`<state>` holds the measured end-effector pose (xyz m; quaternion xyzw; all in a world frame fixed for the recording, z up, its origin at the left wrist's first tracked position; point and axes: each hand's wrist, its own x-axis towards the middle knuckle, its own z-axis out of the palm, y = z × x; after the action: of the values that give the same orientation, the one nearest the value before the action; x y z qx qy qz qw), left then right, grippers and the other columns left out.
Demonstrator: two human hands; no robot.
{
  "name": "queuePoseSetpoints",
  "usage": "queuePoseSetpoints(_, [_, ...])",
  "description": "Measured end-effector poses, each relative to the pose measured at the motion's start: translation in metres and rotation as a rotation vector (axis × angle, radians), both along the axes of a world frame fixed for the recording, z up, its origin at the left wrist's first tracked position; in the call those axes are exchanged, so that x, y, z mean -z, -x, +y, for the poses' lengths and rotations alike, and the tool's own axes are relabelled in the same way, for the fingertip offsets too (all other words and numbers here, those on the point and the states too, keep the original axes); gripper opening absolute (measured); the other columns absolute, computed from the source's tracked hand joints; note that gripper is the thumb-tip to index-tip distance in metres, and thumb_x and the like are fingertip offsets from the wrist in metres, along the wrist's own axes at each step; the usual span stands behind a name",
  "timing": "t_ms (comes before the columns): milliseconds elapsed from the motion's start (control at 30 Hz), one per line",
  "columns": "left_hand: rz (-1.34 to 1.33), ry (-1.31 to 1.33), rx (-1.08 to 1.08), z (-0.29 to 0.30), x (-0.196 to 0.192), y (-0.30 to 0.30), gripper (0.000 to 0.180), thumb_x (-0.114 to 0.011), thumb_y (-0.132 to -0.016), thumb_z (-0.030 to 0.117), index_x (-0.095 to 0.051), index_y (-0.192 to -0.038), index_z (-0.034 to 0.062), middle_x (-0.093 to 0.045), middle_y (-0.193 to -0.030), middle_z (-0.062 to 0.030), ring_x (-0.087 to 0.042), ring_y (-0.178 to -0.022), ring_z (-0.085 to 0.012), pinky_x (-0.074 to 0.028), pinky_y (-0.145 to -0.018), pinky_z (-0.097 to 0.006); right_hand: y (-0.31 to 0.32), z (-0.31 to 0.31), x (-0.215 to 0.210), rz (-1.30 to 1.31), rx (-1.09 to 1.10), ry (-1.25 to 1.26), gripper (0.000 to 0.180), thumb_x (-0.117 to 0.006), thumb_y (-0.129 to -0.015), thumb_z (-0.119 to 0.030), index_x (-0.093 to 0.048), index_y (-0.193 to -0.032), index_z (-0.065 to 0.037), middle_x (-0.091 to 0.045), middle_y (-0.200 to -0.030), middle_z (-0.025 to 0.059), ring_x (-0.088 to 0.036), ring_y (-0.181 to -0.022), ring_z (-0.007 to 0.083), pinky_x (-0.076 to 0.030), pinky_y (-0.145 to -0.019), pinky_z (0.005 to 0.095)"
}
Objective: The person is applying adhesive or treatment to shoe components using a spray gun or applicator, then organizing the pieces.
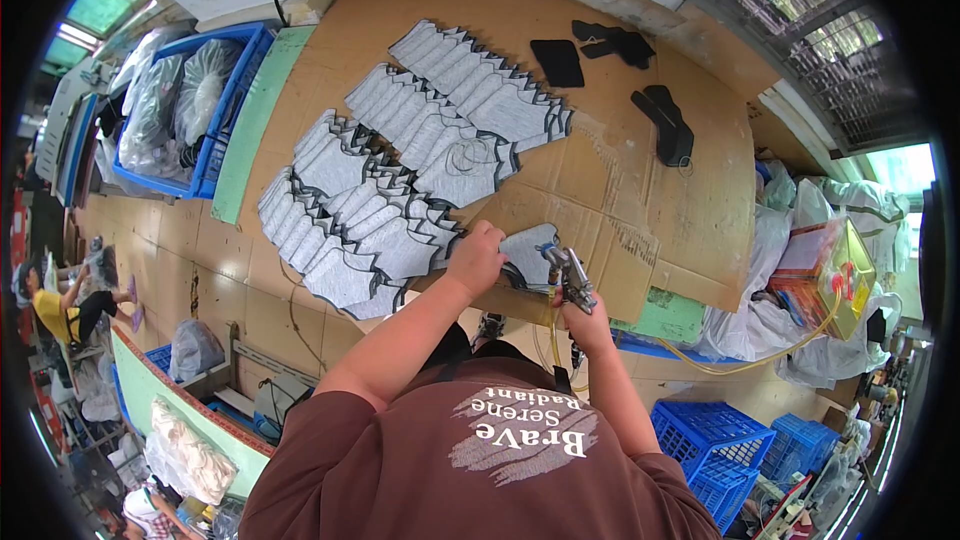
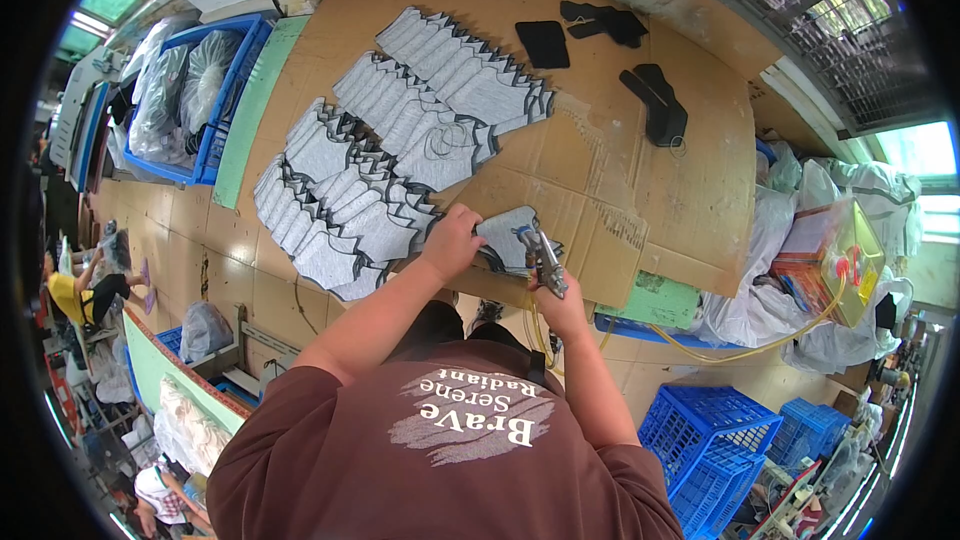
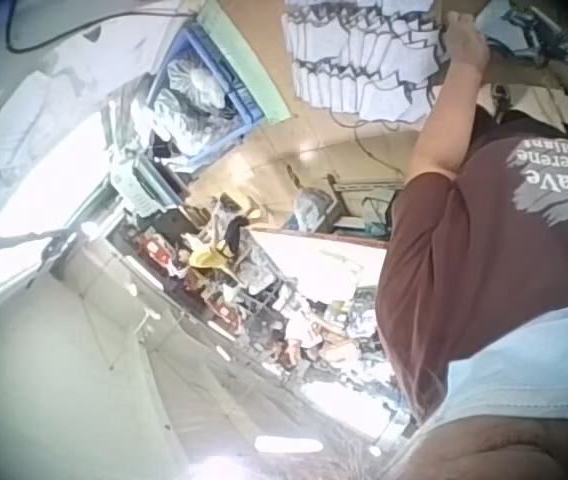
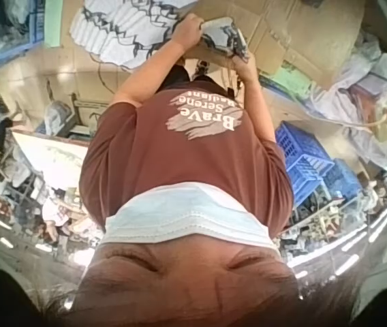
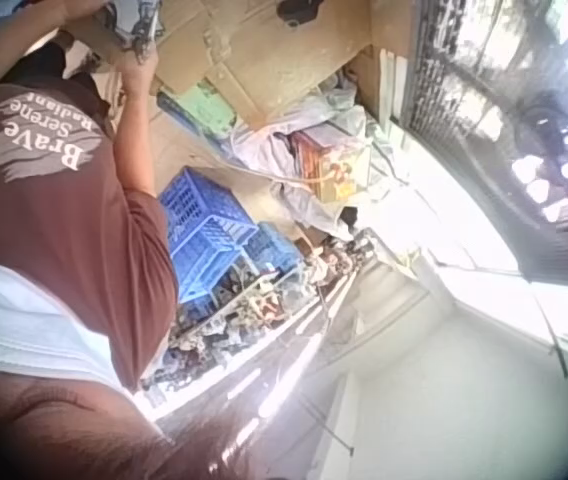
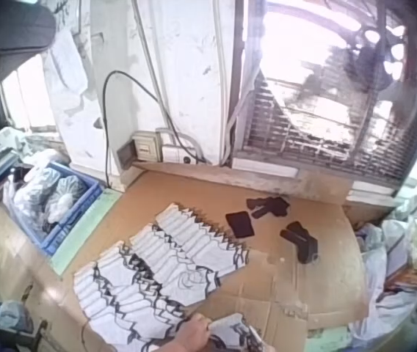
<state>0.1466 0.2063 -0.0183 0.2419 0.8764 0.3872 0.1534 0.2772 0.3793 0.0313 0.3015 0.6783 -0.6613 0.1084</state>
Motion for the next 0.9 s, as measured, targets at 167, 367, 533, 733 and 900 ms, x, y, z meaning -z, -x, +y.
queuePoseSetpoints(167, [0.056,-0.023,-0.038,-0.004,0.006,-0.001,0.024,-0.067,-0.066,0.006,-0.054,-0.086,0.0024,-0.051,-0.089,-0.0146,-0.054,-0.080,-0.0341,-0.044,-0.068,-0.040,-0.001,0.005,0.003,-0.019,0.087,0.020,0.024,-0.046,-0.070,-0.001,-0.057,-0.091,-0.004,-0.057,-0.077,0.0001,-0.048,-0.063,0.0082,-0.040,-0.055,0.0219])
queuePoseSetpoints(367, [0.062,-0.263,-0.206,-0.018,0.002,0.006,0.009,-0.060,-0.071,0.004,-0.056,-0.079,0.0023,-0.056,-0.078,-0.0150,-0.055,-0.076,-0.0349,-0.045,-0.066,-0.039,-0.008,0.003,0.005,0.112,0.079,0.091,0.048,-0.041,-0.058,0.007,-0.054,-0.103,-0.003,-0.056,-0.089,0.0049,-0.052,-0.075,0.0118,-0.037,-0.045,0.0195])
queuePoseSetpoints(533, [-0.179,-0.294,-0.772,-0.111,-0.027,0.066,0.012,-0.060,-0.077,0.008,-0.061,-0.088,0.0025,-0.060,-0.071,-0.0023,-0.055,-0.059,-0.0086,-0.045,-0.055,-0.023,-0.013,0.004,0.006,0.069,0.075,0.133,0.045,-0.041,-0.061,0.006,-0.054,-0.103,-0.003,-0.058,-0.089,0.0043,-0.051,-0.070,0.0099,-0.035,-0.045,0.0189])
queuePoseSetpoints(733, [0.100,-0.067,-0.849,-0.218,-0.028,0.127,0.016,-0.061,-0.076,0.008,-0.061,-0.089,-0.0014,-0.063,-0.074,-0.0097,-0.058,-0.063,-0.0173,-0.045,-0.057,-0.029,-0.007,-0.002,-0.002,0.046,-0.052,0.079,0.029,-0.046,-0.072,-0.001,-0.057,-0.098,-0.005,-0.057,-0.086,-0.0006,-0.047,-0.066,0.0059,-0.039,-0.055,0.0211])
queuePoseSetpoints(900, [0.479,0.096,-0.522,-0.160,-0.029,0.106,0.017,-0.059,-0.077,0.011,-0.061,-0.090,-0.0003,-0.062,-0.083,-0.0149,-0.059,-0.072,-0.0274,-0.046,-0.063,-0.034,-0.007,-0.007,0.006,0.088,-0.112,0.056,0.017,-0.052,-0.078,-0.006,-0.056,-0.094,-0.005,-0.057,-0.087,-0.0009,-0.051,-0.079,0.0092,-0.042,-0.072,0.0245])
